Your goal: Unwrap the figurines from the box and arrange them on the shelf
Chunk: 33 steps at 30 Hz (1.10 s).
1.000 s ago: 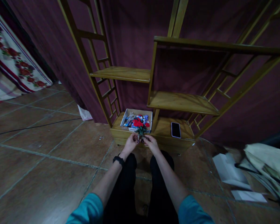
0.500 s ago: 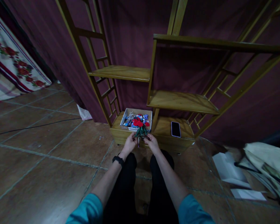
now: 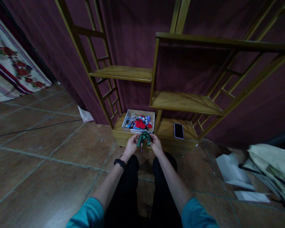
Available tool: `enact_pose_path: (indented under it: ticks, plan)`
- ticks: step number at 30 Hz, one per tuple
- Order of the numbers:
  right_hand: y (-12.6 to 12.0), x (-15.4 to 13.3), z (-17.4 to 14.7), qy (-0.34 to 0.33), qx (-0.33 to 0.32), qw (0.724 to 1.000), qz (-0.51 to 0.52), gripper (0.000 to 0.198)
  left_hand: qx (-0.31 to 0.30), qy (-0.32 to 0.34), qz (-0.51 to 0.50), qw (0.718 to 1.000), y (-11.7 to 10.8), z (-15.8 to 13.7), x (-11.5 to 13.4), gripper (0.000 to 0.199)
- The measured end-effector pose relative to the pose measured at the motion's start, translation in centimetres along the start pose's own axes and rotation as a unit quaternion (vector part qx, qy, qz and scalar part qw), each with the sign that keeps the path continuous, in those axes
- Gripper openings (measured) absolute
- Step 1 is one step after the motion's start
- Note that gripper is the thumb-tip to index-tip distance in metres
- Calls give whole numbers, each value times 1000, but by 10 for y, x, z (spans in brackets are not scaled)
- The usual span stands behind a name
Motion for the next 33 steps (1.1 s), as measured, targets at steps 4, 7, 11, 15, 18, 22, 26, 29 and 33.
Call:
enact_pose_path:
  ticks: [4,7,11,15,18,22,26,29,33]
  plan:
    - [0,-2,0,-12,-4,1000,-2,33,2,-9,-13,1000,0,0,0,40]
    - [1,-7,-1,-22,5,1000,9,33,8,-7,-22,1000,0,0,2,37]
    - [3,-16,-4,-36,8,999,11,34,20,-11,-22,1000,1,0,4,35]
    - [4,-21,-6,-50,4,999,12,32,28,-19,-25,999,1,-2,6,36]
    - [5,-21,-7,-66,1,997,28,30,28,-21,-31,999,2,-2,7,35]
    - [5,-21,-7,-72,-9,997,33,29,32,-21,-32,999,3,-3,10,31]
    - [4,-23,-7,-64,-15,997,36,28,37,-19,-25,999,3,-2,10,29]
    - [4,-23,-7,-56,-9,998,31,30,35,-19,-18,999,2,-2,8,30]
    - [4,-20,-6,-46,0,999,15,31,33,-16,0,999,1,-2,8,30]
Point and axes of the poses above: each hand's wrist, its own z-axis towards the middle knuckle, its own y-axis out of the palm, x = y × z, the point moved 1 cm from there along z, towards the middle knuckle, and after that the axes turned 5 degrees about z, right-handed, at the moved point
